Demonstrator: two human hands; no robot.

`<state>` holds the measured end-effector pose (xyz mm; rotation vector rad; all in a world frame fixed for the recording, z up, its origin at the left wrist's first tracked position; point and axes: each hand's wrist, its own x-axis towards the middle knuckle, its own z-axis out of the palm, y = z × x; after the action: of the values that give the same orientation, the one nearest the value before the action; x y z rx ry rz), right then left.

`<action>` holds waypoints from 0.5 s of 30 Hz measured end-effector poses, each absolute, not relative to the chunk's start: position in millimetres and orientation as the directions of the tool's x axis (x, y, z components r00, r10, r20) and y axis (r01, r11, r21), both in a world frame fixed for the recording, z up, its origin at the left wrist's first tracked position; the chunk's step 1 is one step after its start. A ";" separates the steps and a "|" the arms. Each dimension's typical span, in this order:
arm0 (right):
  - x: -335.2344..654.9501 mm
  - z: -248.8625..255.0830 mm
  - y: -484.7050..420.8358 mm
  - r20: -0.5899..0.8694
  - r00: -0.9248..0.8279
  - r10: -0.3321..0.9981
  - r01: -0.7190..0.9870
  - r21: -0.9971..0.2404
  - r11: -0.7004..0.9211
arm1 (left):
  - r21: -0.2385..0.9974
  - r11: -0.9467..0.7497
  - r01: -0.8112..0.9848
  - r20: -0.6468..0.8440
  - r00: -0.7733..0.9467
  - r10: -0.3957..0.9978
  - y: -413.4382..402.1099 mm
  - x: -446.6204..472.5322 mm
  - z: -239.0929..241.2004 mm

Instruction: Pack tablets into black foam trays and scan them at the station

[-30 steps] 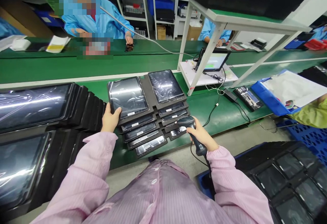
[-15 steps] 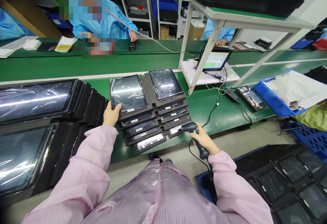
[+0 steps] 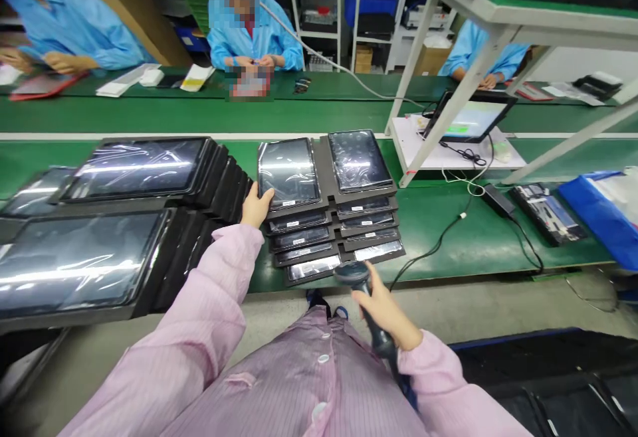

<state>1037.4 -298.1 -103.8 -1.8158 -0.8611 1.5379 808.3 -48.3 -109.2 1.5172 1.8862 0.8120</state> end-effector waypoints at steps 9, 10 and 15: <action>963.5 -113.3 -273.0 -0.693 0.014 0.721 0.147 -0.711 -0.687 | 0.783 0.227 0.580 -0.137 -0.195 0.971 -51.2 808.7 -106.1; 963.6 -111.9 -271.3 -0.685 0.012 0.729 0.152 -0.719 -0.678 | 0.784 0.235 0.574 -0.145 -0.199 0.969 -51.3 808.5 -106.3; 969.9 -114.1 -275.1 -0.651 0.022 0.759 0.150 -0.748 -0.646 | 0.812 0.244 0.530 -0.192 -0.153 0.969 -48.7 811.7 -109.2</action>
<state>969.9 -275.1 -114.1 -1.8254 -0.9235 1.6661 811.7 -48.7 -109.2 1.3798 1.7930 0.7676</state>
